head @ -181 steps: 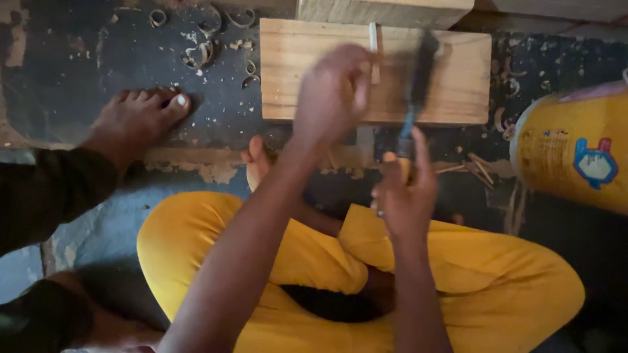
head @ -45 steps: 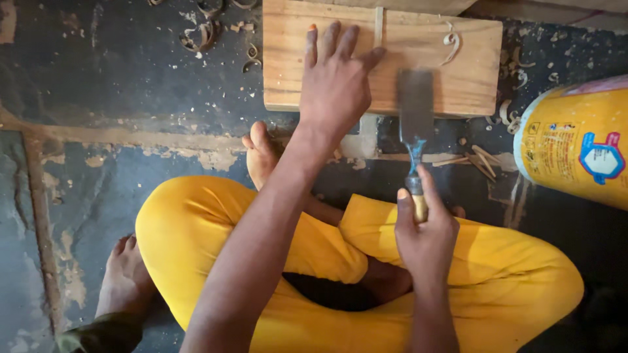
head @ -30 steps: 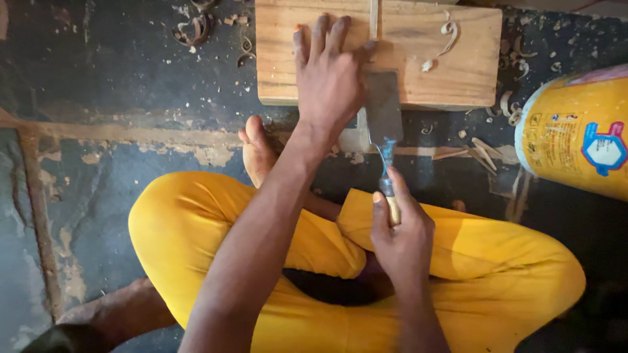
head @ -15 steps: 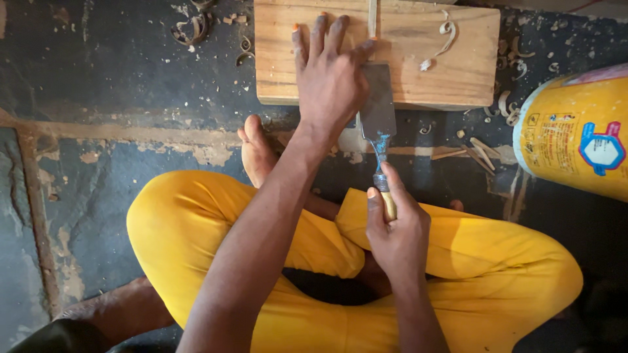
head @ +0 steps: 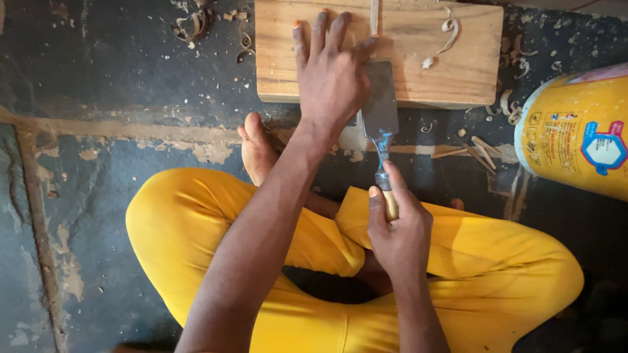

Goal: The person is sitting on the floor and using a chisel to carve a small rectangular piece of wood. They repeatedly scrape the surface to remove thin shavings, occasionally pausing to clear debris or adjust the wood's position.

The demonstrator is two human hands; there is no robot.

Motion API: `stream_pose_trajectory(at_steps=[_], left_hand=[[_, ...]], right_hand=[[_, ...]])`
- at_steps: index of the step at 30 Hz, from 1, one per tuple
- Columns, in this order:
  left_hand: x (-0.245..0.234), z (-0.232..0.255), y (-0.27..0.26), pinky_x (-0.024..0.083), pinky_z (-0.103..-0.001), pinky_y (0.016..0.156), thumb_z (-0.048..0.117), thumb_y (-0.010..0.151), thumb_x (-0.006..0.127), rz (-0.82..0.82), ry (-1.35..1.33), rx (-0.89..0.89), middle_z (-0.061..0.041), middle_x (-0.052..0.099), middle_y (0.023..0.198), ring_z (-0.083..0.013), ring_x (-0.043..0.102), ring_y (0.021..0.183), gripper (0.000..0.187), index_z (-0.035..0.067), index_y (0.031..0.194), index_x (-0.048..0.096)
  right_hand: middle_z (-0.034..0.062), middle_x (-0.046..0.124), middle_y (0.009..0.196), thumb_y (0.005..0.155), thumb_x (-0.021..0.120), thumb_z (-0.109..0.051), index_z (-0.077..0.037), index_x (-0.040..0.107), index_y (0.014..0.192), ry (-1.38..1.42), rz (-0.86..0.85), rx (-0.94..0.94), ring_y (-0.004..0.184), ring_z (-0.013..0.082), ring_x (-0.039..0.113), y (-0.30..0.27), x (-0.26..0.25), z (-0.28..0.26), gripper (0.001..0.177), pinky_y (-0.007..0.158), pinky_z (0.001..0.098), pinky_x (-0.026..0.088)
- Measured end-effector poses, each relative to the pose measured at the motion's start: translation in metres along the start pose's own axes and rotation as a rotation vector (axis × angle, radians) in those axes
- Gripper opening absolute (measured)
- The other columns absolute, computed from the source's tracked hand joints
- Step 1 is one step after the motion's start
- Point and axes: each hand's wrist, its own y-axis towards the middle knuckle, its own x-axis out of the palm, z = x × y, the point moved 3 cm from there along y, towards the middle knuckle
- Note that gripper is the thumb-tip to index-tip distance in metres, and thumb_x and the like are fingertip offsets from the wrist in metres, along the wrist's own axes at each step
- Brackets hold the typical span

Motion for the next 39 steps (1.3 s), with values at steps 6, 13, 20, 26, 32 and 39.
stream_pose_trajectory(at_steps=[6, 13, 20, 26, 32, 39], left_hand=[[0.002, 0.0, 0.0, 0.017, -0.062, 0.126, 0.008, 0.082, 0.063, 0.018, -0.001, 0.006, -0.013, 0.055, 0.144, -0.0384, 0.043, 0.143, 0.045, 0.027, 0.119, 0.08], [0.003, -0.001, -0.001, 0.017, -0.062, 0.125, 0.008, 0.079, 0.063, 0.021, 0.008, 0.012, -0.013, 0.056, 0.143, -0.0386, 0.043, 0.142, 0.047, 0.027, 0.118, 0.08], [-0.01, 0.01, 0.004, 0.029, -0.062, 0.122, 0.009, 0.082, 0.063, -0.001, -0.022, 0.105, -0.016, 0.056, 0.142, -0.039, 0.048, 0.138, 0.044, 0.021, 0.121, 0.079], [0.007, 0.089, -0.037, 0.058, -0.039, 0.055, 0.007, 0.08, 0.046, -0.771, -0.863, 0.326, -0.016, 0.069, 0.125, -0.03, 0.067, 0.046, 0.051, 0.014, 0.121, 0.075], [0.02, 0.086, -0.036, 0.066, -0.037, 0.085, 0.008, 0.079, 0.05, -0.485, -1.001, 0.436, -0.014, 0.081, 0.107, -0.0256, 0.079, 0.088, 0.042, 0.008, 0.11, 0.079], [0.04, 0.066, 0.003, 0.063, -0.038, 0.075, 0.014, 0.078, 0.054, -0.456, -0.912, 0.386, -0.012, 0.079, 0.094, -0.0269, 0.077, 0.074, 0.034, 0.008, 0.101, 0.078]], right_hand=[[0.021, 0.075, 0.097, 0.098, 0.068, -0.013, -0.002, 0.064, 0.137, -0.006, -0.011, 0.024, 0.081, 0.0213, 0.075, 0.002, 0.0, -0.003, 0.04, 0.07, 0.0335, 0.056], [0.0209, 0.074, 0.096, 0.099, 0.065, -0.014, -0.003, 0.062, 0.139, -0.024, -0.044, 0.038, 0.079, 0.0219, 0.074, 0.003, -0.001, -0.008, 0.041, 0.068, 0.0338, 0.056], [0.0238, 0.074, 0.096, 0.097, 0.065, -0.014, -0.005, 0.063, 0.138, -0.097, -0.034, 0.071, 0.083, 0.031, 0.077, 0.006, 0.001, -0.007, 0.043, 0.069, 0.0364, 0.056], [0.0262, 0.071, 0.095, 0.095, 0.066, -0.01, -0.001, 0.069, 0.114, -0.156, -0.014, -0.113, 0.085, 0.0427, 0.07, 0.005, 0.003, -0.006, 0.021, 0.069, 0.0424, 0.054], [0.0224, 0.071, 0.089, 0.097, 0.062, -0.008, 0.002, 0.065, 0.113, 0.018, -0.013, -0.048, 0.076, 0.0376, 0.073, 0.006, 0.01, -0.012, 0.019, 0.062, 0.0383, 0.054], [0.0264, 0.066, 0.083, 0.098, 0.065, -0.009, 0.001, 0.065, 0.1, -0.103, -0.001, -0.054, 0.08, 0.0447, 0.068, 0.04, 0.027, 0.003, 0.01, 0.064, 0.0424, 0.051]])
